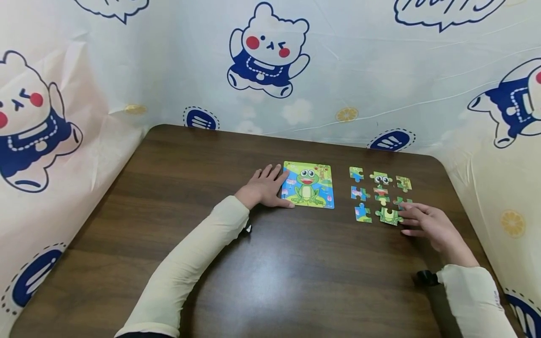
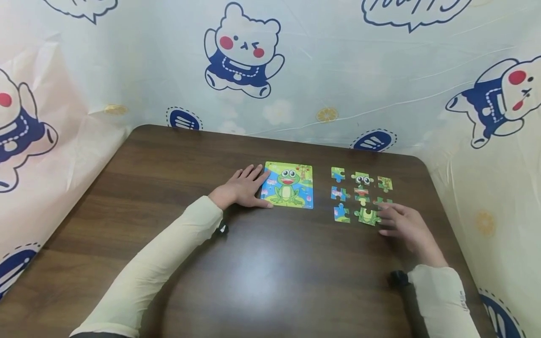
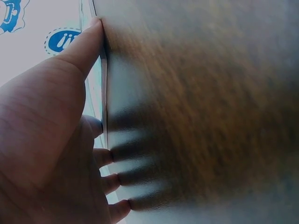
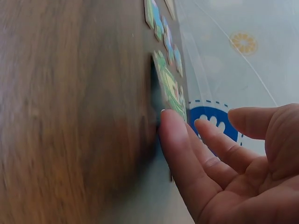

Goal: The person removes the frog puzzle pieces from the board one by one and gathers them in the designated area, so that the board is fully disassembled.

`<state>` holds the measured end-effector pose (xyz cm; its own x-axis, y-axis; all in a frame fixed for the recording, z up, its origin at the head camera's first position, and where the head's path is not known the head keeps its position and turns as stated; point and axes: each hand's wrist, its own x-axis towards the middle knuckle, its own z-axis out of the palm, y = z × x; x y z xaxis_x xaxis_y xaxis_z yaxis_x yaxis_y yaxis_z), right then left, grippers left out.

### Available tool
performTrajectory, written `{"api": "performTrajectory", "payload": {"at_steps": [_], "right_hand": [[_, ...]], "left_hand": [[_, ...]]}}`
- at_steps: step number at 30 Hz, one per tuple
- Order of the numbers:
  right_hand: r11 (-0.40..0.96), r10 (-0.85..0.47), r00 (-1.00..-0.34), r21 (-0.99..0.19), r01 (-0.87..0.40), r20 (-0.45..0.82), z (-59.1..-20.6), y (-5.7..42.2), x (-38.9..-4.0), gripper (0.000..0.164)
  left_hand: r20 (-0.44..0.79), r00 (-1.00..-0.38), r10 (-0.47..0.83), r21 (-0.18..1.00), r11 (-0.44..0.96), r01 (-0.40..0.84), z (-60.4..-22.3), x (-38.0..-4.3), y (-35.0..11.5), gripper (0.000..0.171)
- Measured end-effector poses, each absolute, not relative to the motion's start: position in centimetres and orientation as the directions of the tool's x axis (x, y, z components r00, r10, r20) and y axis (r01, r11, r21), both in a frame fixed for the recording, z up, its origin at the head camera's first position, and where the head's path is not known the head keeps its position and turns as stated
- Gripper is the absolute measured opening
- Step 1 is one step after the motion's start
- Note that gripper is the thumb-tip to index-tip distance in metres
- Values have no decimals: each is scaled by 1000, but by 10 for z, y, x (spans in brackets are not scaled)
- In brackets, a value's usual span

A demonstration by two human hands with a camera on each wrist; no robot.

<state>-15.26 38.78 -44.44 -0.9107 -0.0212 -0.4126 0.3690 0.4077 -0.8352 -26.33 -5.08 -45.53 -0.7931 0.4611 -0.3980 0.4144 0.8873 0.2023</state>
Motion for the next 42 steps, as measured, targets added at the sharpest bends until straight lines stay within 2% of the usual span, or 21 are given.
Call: {"api": "performTrajectory", "payload": {"at_steps": [5,10,12,19,22,25,27,34,42], "right_hand": [[408,-18,-913,-837,365,-407,-442,401,-151,62],[241,-72,-935,-916,322,-347,-427,419,-153,26],[183,-98,-946,-940,289,-310,-415,425,-156,20],[308,-57,-970,-928,209,-237,-366,427,-170,21],[306,-44,-975,-932,193,-217,-356,418,-177,21],[286,-67,-977,-942,175,-202,-355,402,-187,21],[332,-85,-977,-930,158,-197,-357,389,-194,25],[535,-106,-964,-831,151,-243,-361,331,-220,61],[517,-151,-962,-848,121,-229,-362,284,-236,56]], "left_hand": [[-409,-790,456,196,890,412,-454,-264,-51,107],[-404,-793,455,193,890,413,-454,-264,-51,108],[-401,-793,458,195,889,415,-454,-265,-51,108],[-398,-796,457,194,889,414,-454,-265,-51,108],[-396,-798,455,188,890,415,-453,-265,-51,107],[-401,-797,451,189,892,410,-453,-264,-51,108],[-408,-794,451,194,893,407,-454,-264,-51,108],[-408,-790,458,200,889,412,-455,-266,-50,108],[-407,-787,464,199,886,420,-457,-266,-51,109]]}}
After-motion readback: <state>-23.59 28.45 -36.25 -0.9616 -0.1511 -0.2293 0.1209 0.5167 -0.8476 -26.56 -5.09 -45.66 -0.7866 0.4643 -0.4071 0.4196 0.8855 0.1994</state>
